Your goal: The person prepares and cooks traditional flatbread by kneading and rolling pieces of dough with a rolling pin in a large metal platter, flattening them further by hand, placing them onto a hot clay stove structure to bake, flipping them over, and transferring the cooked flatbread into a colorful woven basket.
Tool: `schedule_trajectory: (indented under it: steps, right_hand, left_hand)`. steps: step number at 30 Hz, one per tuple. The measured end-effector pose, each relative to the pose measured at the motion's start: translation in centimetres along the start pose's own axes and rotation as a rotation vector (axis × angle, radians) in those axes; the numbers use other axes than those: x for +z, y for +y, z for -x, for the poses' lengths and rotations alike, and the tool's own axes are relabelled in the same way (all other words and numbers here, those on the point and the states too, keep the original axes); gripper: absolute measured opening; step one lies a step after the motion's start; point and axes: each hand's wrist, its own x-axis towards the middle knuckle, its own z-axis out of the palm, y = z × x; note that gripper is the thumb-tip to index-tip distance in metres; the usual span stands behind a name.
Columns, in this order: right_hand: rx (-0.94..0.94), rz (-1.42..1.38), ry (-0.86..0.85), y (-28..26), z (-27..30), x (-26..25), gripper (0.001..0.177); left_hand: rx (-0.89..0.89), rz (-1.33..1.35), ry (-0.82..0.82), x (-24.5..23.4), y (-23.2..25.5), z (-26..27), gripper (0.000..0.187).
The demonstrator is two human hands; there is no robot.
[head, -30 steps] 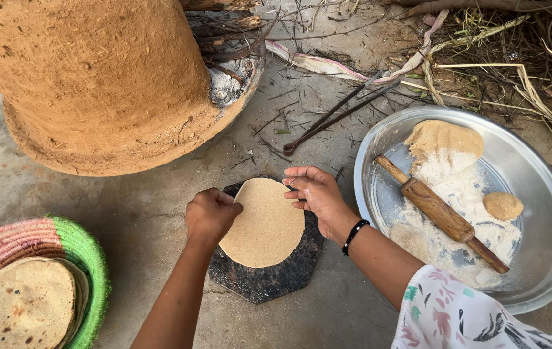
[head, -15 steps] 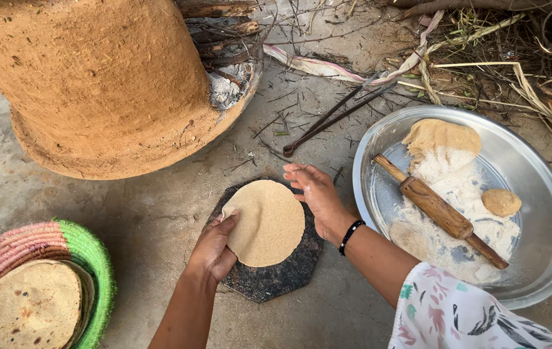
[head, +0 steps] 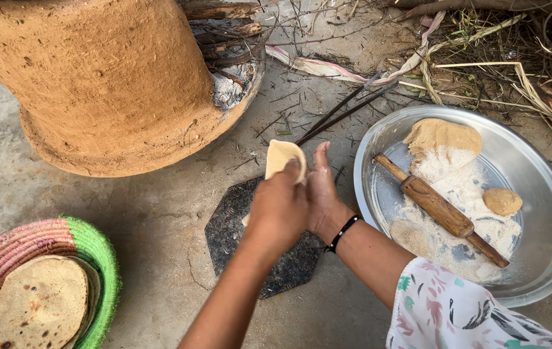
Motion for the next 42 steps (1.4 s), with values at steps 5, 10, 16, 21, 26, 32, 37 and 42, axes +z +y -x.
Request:
schedule_trajectory:
  steps: [5, 10, 16, 21, 26, 32, 37, 42]
  right_hand:
    - [-0.163, -0.112, -0.424, -1.6, 1.6, 1.3, 0.086]
    - [-0.195, 0.212, -0.395, 1.2, 5.2, 7.0, 0.091]
    - [-0.562, 1.044, -0.231, 3.7, 5.8, 8.9, 0.099]
    - [-0.016, 0.083, -0.221, 3.3, 3.5, 6.1, 0.093]
    - [-0.226, 0.151, -0.549, 3.5, 1.7, 3.5, 0.081]
    - [-0.498, 0.57, -0.388, 2.9, 5.2, 8.0, 0.092]
    - [-0.265, 0.169, -0.325, 2.0, 6.5, 9.0, 0.097]
    - [0.053, -0.625, -0.647, 2.0, 4.7, 7.3, 0.081]
  left_hand:
    - [0.556, 0.068, 0.288, 1.2, 0.0, 0.4, 0.059]
    - [-0.007, 0.963, 0.088, 0.5, -2.9, -1.4, 0.076]
    - [0.178, 1.79, 0.085, 0.9, -6.0, -1.1, 0.07]
    - [0.414, 0.766, 0.044, -0.4, -3.5, -1.4, 0.08]
    - [0.359, 0.623, 0.219, -1.5, 0.6, 0.4, 0.094]
    - [0.292, 1.397, 0.051, -2.6, 0.0, 1.5, 0.093]
    - [0.188, 1.343, 0.044, -2.6, -0.7, 1.0, 0.089]
    - [0.293, 0.287, 0.129, -1.2, 0.8, 0.0, 0.092]
